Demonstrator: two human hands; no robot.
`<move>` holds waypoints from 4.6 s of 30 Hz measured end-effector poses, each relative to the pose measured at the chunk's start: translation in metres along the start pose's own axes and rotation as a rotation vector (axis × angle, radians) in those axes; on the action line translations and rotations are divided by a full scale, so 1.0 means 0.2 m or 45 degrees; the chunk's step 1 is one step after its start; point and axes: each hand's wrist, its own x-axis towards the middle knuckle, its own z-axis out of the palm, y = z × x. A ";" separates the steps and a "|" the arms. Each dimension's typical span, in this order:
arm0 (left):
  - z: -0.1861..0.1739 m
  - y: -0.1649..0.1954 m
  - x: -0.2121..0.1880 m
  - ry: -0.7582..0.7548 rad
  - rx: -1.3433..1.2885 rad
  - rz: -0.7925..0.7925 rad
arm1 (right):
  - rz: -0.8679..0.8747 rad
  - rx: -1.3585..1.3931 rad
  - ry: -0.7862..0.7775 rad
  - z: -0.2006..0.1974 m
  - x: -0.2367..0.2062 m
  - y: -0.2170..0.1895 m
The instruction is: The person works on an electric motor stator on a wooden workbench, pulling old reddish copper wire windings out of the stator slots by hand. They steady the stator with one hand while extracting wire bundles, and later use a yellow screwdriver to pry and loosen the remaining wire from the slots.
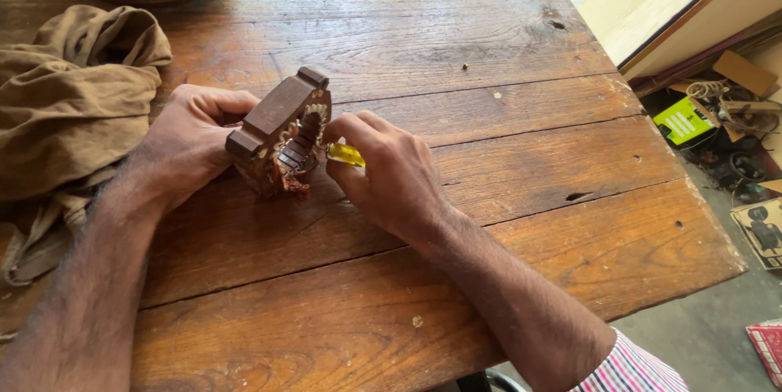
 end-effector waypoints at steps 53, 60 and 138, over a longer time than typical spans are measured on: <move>-0.01 0.06 0.01 -0.083 0.105 -0.161 | -0.169 0.037 0.020 0.09 0.04 0.03; -0.04 0.08 0.06 -0.279 0.138 -0.129 | -0.086 0.138 0.091 0.05 0.04 -0.06; -0.03 0.05 0.02 -0.195 -0.034 -0.101 | -0.087 0.141 0.232 0.03 0.03 -0.10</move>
